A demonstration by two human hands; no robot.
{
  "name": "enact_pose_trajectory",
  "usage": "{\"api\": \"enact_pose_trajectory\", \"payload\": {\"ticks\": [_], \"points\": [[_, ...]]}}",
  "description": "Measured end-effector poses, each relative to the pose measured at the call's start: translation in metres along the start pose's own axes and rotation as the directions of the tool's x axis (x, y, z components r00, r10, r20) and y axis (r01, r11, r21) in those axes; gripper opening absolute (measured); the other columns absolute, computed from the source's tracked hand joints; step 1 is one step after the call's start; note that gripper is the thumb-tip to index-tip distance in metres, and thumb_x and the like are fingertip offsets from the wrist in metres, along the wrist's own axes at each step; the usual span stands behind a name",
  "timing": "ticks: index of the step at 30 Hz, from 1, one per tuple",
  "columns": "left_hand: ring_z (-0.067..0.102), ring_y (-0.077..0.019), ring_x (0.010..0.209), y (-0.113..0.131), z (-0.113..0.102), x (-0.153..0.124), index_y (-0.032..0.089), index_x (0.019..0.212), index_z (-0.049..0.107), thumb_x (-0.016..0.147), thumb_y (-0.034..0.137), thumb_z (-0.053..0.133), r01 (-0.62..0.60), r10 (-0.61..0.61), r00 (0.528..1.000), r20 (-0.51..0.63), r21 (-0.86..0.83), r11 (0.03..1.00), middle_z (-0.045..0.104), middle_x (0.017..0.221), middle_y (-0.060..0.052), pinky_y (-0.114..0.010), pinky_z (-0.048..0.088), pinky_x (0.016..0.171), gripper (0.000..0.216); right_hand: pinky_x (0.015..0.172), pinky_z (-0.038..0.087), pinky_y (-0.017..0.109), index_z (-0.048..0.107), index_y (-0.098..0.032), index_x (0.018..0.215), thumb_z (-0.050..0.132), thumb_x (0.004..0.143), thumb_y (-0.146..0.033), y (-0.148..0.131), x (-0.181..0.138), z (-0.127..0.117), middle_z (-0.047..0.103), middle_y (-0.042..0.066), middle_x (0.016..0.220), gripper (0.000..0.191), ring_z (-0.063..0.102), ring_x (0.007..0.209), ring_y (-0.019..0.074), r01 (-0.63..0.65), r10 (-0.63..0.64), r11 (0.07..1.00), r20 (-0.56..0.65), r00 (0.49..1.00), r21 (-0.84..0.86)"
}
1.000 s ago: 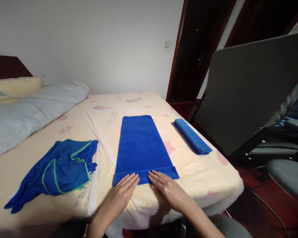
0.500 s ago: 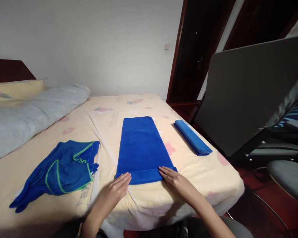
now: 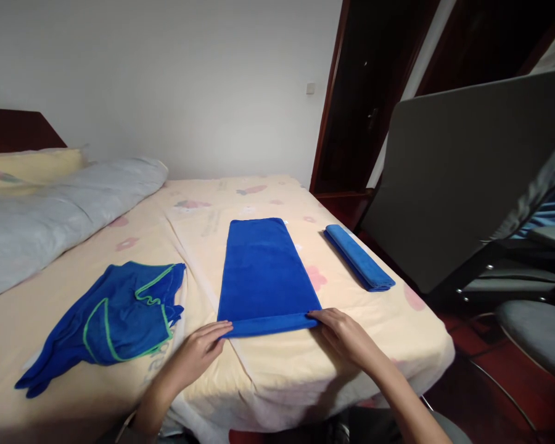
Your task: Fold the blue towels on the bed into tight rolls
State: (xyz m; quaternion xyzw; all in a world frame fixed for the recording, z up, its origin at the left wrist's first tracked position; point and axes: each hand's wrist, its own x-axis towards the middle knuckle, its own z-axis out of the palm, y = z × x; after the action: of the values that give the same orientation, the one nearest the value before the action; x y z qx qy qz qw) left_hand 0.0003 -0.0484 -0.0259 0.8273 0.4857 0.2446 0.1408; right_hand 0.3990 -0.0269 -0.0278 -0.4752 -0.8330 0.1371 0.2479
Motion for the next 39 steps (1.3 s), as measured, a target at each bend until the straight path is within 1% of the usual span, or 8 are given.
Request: {"api": "enact_pose_trajectory", "payload": {"ticks": [6, 12, 19, 22, 26, 30, 34, 39], "points": [[0.071, -0.0178, 0.072, -0.005, -0.002, 0.024, 0.021, 0.12, 0.071, 0.094, 0.044, 0.054, 0.275, -0.3, 0.946, -0.122, -0.184, 0.944, 0.077, 0.089, -0.004, -0.027, 0.059, 0.071, 0.039, 0.09, 0.056, 0.04, 0.065, -0.022, 0.128, 0.047, 0.099, -0.037, 0.01, 0.022, -0.002, 0.074, 0.009, 0.114, 0.038, 0.071, 0.103, 0.0261, -0.254, 0.28, 0.917, -0.042, 0.959, 0.306], [0.074, -0.0236, 0.084, -0.02, 0.01, 0.036, 0.015, 0.117, 0.068, 0.084, 0.05, 0.064, 0.403, -0.486, 0.853, -0.19, -0.352, 0.845, 0.078, 0.089, -0.008, -0.029, 0.056, 0.076, 0.048, 0.086, 0.056, 0.036, 0.074, -0.016, 0.111, 0.062, 0.088, -0.04, 0.033, 0.037, 0.008, 0.078, 0.011, 0.103, 0.036, 0.073, 0.1, 0.0287, -0.462, 0.555, 0.745, -0.062, 0.83, 0.481], [0.076, -0.0302, 0.091, -0.021, 0.01, 0.038, 0.017, 0.097, 0.073, 0.079, 0.054, 0.068, 0.54, -0.588, 0.785, -0.197, -0.25, 0.804, 0.081, 0.09, -0.012, -0.031, 0.053, 0.076, 0.042, 0.072, 0.054, 0.031, 0.08, -0.017, 0.089, 0.063, 0.083, -0.042, 0.037, 0.037, 0.009, 0.08, 0.007, 0.084, 0.03, 0.075, 0.084, 0.0269, -0.507, 0.576, 0.74, -0.028, 0.817, 0.443], [0.076, -0.0311, 0.089, -0.014, 0.007, 0.04, 0.017, 0.089, 0.074, 0.08, 0.052, 0.068, 0.566, -0.599, 0.776, -0.199, -0.201, 0.8, 0.081, 0.088, -0.012, -0.03, 0.05, 0.071, 0.037, 0.065, 0.051, 0.029, 0.08, -0.017, 0.084, 0.062, 0.082, -0.041, 0.033, 0.039, 0.008, 0.078, 0.006, 0.073, 0.03, 0.074, 0.075, 0.0259, -0.523, 0.585, 0.745, -0.029, 0.81, 0.415], [0.075, -0.0269, 0.083, -0.005, 0.003, 0.041, 0.021, 0.078, 0.069, 0.082, 0.048, 0.066, 0.564, -0.589, 0.781, -0.211, -0.17, 0.808, 0.079, 0.081, -0.006, -0.026, 0.046, 0.067, 0.028, 0.065, 0.05, 0.03, 0.081, -0.02, 0.081, 0.063, 0.083, -0.046, 0.025, 0.04, 0.004, 0.078, 0.007, 0.076, 0.032, 0.074, 0.079, 0.0283, -0.532, 0.591, 0.754, -0.045, 0.806, 0.385], [0.074, -0.0248, 0.08, -0.001, 0.002, 0.041, 0.022, 0.078, 0.066, 0.083, 0.046, 0.064, 0.542, -0.576, 0.792, -0.201, -0.202, 0.816, 0.078, 0.08, -0.005, -0.026, 0.047, 0.067, 0.024, 0.067, 0.05, 0.03, 0.081, -0.02, 0.085, 0.066, 0.08, -0.047, 0.02, 0.039, 0.002, 0.079, 0.007, 0.079, 0.031, 0.074, 0.08, 0.0277, -0.546, 0.607, 0.725, -0.015, 0.795, 0.421], [0.075, -0.0257, 0.082, -0.006, 0.004, 0.042, 0.022, 0.079, 0.063, 0.082, 0.049, 0.064, 0.515, -0.568, 0.802, -0.183, -0.27, 0.814, 0.077, 0.079, -0.005, -0.027, 0.048, 0.07, 0.027, 0.065, 0.048, 0.029, 0.077, -0.02, 0.073, 0.064, 0.079, -0.042, 0.022, 0.04, 0.004, 0.076, 0.006, 0.071, 0.026, 0.072, 0.076, 0.026, -0.555, 0.627, 0.7, -0.017, 0.778, 0.449], [0.07, -0.0235, 0.06, -0.013, 0.009, 0.045, 0.021, 0.075, 0.06, 0.076, 0.058, 0.063, 0.508, -0.597, 0.792, -0.127, -0.406, 0.76, 0.067, 0.055, -0.002, -0.027, 0.046, 0.055, 0.037, 0.059, 0.05, 0.027, 0.067, -0.019, 0.07, 0.062, 0.077, -0.041, 0.03, 0.046, 0.012, 0.072, 0.005, 0.067, 0.024, 0.07, 0.069, 0.0221, -0.543, 0.652, 0.62, 0.014, 0.758, 0.566]]}}
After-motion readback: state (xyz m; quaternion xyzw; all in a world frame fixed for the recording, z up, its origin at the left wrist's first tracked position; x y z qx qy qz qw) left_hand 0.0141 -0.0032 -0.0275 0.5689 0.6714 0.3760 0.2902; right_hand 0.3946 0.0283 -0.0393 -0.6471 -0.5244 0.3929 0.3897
